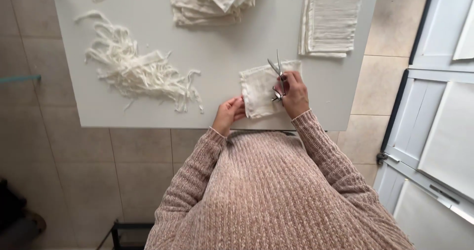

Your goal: Trimming the frayed edges of small fabric pieces using a pair of scissors.

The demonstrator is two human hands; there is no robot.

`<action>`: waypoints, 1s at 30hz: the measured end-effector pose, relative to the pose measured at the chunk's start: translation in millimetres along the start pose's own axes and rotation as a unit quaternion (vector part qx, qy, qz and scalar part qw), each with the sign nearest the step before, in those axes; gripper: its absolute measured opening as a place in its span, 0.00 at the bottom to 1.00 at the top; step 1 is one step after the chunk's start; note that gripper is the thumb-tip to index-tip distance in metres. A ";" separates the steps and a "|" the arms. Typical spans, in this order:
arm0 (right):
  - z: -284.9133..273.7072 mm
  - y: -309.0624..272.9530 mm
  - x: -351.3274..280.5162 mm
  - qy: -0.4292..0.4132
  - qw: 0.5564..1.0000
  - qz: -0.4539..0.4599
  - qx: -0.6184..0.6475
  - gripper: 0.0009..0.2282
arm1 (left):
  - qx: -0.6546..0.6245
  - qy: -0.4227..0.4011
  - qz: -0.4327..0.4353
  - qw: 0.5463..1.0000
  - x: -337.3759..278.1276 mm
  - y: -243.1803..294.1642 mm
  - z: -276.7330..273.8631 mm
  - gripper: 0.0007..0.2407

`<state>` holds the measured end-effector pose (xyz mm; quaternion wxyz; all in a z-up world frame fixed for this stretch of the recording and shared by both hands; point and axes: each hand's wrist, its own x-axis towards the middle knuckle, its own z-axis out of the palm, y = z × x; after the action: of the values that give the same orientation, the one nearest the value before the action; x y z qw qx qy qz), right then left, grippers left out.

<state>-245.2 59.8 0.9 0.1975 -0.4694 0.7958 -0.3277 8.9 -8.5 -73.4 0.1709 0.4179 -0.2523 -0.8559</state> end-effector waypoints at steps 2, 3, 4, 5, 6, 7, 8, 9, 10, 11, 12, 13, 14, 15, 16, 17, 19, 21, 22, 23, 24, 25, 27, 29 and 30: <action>-4.2 -8.2 -1.7 0.000 1.000 -0.001 -0.014 0.13 | 0.060 -0.004 -0.045 0.997 -2.8 2.3 0.7 0.13; -3.3 -6.4 -2.9 -0.007 1.000 0.001 -0.014 0.13 | 0.056 0.000 -0.049 0.997 -9.8 6.5 7.6 0.13; -3.1 -4.6 -4.2 -0.010 1.000 -0.002 -0.017 0.13 | 0.103 0.009 -0.043 0.994 -16.7 10.9 15.1 0.11; -1.7 -2.2 4.0 -0.004 1.000 -0.009 -0.020 0.13 | 0.154 0.013 -0.031 0.987 -13.8 22.6 22.3 0.08; -1.3 -1.5 10.7 -0.002 1.000 -0.010 -0.020 0.13 | 0.155 0.012 -0.029 0.987 -13.1 26.9 23.5 0.08; -2.2 -0.8 15.1 -0.007 0.999 -0.020 -0.029 0.15 | 0.134 0.013 -0.024 0.991 -16.7 28.2 26.1 0.08; -3.4 -0.5 19.4 -0.013 0.999 -0.029 -0.037 0.16 | 0.112 0.014 -0.018 0.993 -20.5 29.6 29.1 0.09; -2.9 1.1 26.2 -0.012 0.999 -0.035 -0.035 0.16 | 0.113 0.016 -0.013 0.993 -22.0 30.3 31.7 0.09; -2.5 3.0 32.9 -0.012 0.999 -0.039 -0.032 0.16 | 0.106 0.010 0.001 0.994 -23.2 30.6 34.7 0.10; -4.2 6.0 32.8 -0.011 0.999 -0.036 -0.031 0.17 | 0.101 0.000 0.009 0.995 -27.2 27.4 38.4 0.12; -3.7 9.1 32.3 -0.010 0.999 -0.035 -0.031 0.17 | 0.102 -0.001 0.008 0.995 -27.1 30.8 42.1 0.12; -3.0 11.9 30.6 -0.002 0.999 -0.051 -0.009 0.14 | 0.098 0.002 -0.010 0.995 -29.2 32.6 45.9 0.12; -1.9 14.6 28.7 0.007 0.998 -0.066 0.013 0.14 | 0.095 0.006 -0.027 0.995 -31.4 34.4 49.2 0.11; -20.8 -12.1 11.1 0.006 0.998 -0.066 0.014 0.14 | 0.095 0.006 -0.027 0.995 -28.5 30.7 46.5 0.11; -39.6 -38.4 -6.5 -0.096 0.982 0.044 0.155 0.11 | 0.099 0.011 -0.041 0.994 -25.4 26.7 43.8 0.09; -58.8 -65.7 -29.1 -0.194 0.924 0.155 0.291 0.09 | 0.105 0.014 -0.060 0.993 -26.1 20.9 40.3 0.09; -57.6 -62.5 -71.4 -0.278 0.886 0.222 0.296 0.08 | 0.123 0.012 -0.071 0.990 -28.4 28.3 43.7 0.11; -53.9 -56.8 -100.0 -0.361 0.838 0.282 0.296 0.07 | 0.141 0.012 -0.077 0.987 -27.9 33.1 46.3 0.13; -51.2 -52.2 -108.8 -0.362 0.816 0.320 0.318 0.08 | 0.164 0.008 -0.062 0.985 -27.3 33.2 47.5 0.13; -48.8 -47.7 -119.0 -0.361 0.791 0.359 0.339 0.11 | 0.187 0.002 -0.048 0.981 -26.9 32.6 48.8 0.12; -49.8 -50.3 -121.1 -0.361 0.790 0.360 0.340 0.11 | 0.187 0.002 -0.049 0.981 -30.3 36.2 50.0 0.12; -50.2 -53.2 -123.0 -0.364 0.784 0.364 0.347 0.12 | 0.185 0.001 -0.048 0.981 -32.0 41.2 51.2 0.10; -49.8 -64.0 -124.8 -0.365 0.777 0.369 0.356 0.13 | 0.185 -0.001 -0.050 0.981 -35.3 48.2 52.8 0.09; -47.5 -80.4 -123.6 -0.339 0.811 0.319 0.355 0.11 | 0.185 0.005 -0.040 0.982 -38.7 53.3 52.3 0.10; -43.0 -80.1 -125.0 -0.339 0.810 0.319 0.356 0.11 | 0.187 0.006 -0.041 0.982 -41.0 55.2 52.4 0.10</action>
<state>-162.4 156.2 88.8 0.7017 -0.1677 0.6106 -0.3267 -4.3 -17.6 11.5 0.0563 0.4573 -0.3893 -0.7976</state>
